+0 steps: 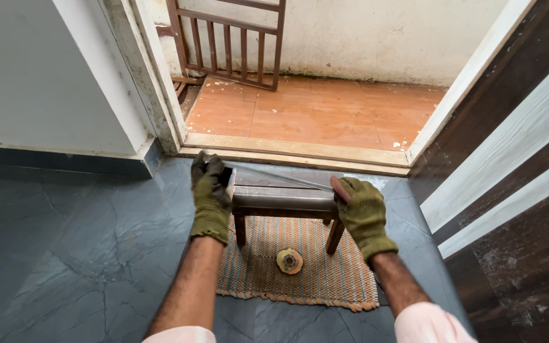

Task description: The person sands a small wooden stool using a sanding block. They hold the stool steady with one hand and sand the top surface with the other, working on different sections of the stool.

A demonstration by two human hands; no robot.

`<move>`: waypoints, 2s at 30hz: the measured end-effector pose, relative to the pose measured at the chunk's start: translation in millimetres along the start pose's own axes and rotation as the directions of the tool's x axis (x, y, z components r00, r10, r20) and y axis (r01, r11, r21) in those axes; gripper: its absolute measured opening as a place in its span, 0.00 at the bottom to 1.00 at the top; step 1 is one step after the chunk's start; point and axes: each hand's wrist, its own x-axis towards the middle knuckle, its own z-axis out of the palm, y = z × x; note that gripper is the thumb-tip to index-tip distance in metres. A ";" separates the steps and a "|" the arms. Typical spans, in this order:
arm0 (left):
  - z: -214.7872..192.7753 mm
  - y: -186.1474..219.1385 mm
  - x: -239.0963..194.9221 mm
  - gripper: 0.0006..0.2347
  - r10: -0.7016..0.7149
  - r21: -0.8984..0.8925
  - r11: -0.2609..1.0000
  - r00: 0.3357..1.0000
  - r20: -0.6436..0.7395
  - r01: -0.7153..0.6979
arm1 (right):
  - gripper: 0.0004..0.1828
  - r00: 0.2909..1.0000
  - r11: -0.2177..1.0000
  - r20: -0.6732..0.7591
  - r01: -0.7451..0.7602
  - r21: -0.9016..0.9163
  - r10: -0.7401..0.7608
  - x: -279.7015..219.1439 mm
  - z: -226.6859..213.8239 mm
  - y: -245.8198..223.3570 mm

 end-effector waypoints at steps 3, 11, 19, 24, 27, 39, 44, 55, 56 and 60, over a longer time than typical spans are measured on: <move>27.7 -43.8 -34.4 0.20 -0.160 -0.007 0.987 0.986 0.047 0.161 | 0.21 0.983 0.996 -0.180 0.058 0.072 -0.044 3.9 -10.0 -37.9; 95.1 -43.3 -57.6 0.11 -0.334 0.382 0.880 0.940 0.074 0.283 | 0.23 0.970 0.902 -0.134 0.239 0.359 -0.204 43.2 -49.1 -72.3; 147.9 59.9 -71.8 0.13 -0.609 0.940 0.305 0.790 0.069 0.154 | 0.18 0.815 0.211 0.093 -0.256 0.943 0.573 94.4 -30.9 8.5; 171.6 78.7 -96.7 0.20 -0.604 0.957 -0.231 0.797 0.000 -0.174 | 0.21 0.627 -0.424 0.647 -0.492 0.760 0.433 87.1 -22.1 16.5; 167.4 67.9 -98.1 0.30 -0.627 0.802 -0.397 0.770 0.119 -0.447 | 0.25 0.527 -0.423 0.673 -0.525 0.738 0.520 58.6 -10.9 9.0; 122.5 21.6 -69.3 0.25 -0.620 0.418 -0.613 0.736 0.271 -0.670 | 0.24 0.580 0.074 0.483 -0.686 0.724 0.656 -7.3 -11.3 2.4; 114.6 26.0 -64.8 0.24 -0.624 0.376 -0.615 0.719 0.305 -0.693 | 0.32 0.845 0.864 0.248 -0.501 0.058 0.473 -12.5 -20.9 -11.3; 87.7 27.0 -59.5 0.20 -0.598 0.445 -0.581 0.729 0.335 -0.681 | 0.24 0.753 0.933 0.565 -0.190 -0.304 0.338 23.8 -16.7 -36.2; 88.4 26.9 -63.2 0.19 -0.586 0.465 -0.575 0.736 0.340 -0.673 | 0.20 0.714 0.919 0.593 -0.197 -0.342 0.373 24.8 -17.5 -37.9; 100.9 29.6 -78.4 0.23 -0.558 0.519 -0.611 0.790 0.253 -0.598 | 0.27 0.767 0.931 0.541 -0.205 -0.301 0.344 22.1 -15.2 -51.4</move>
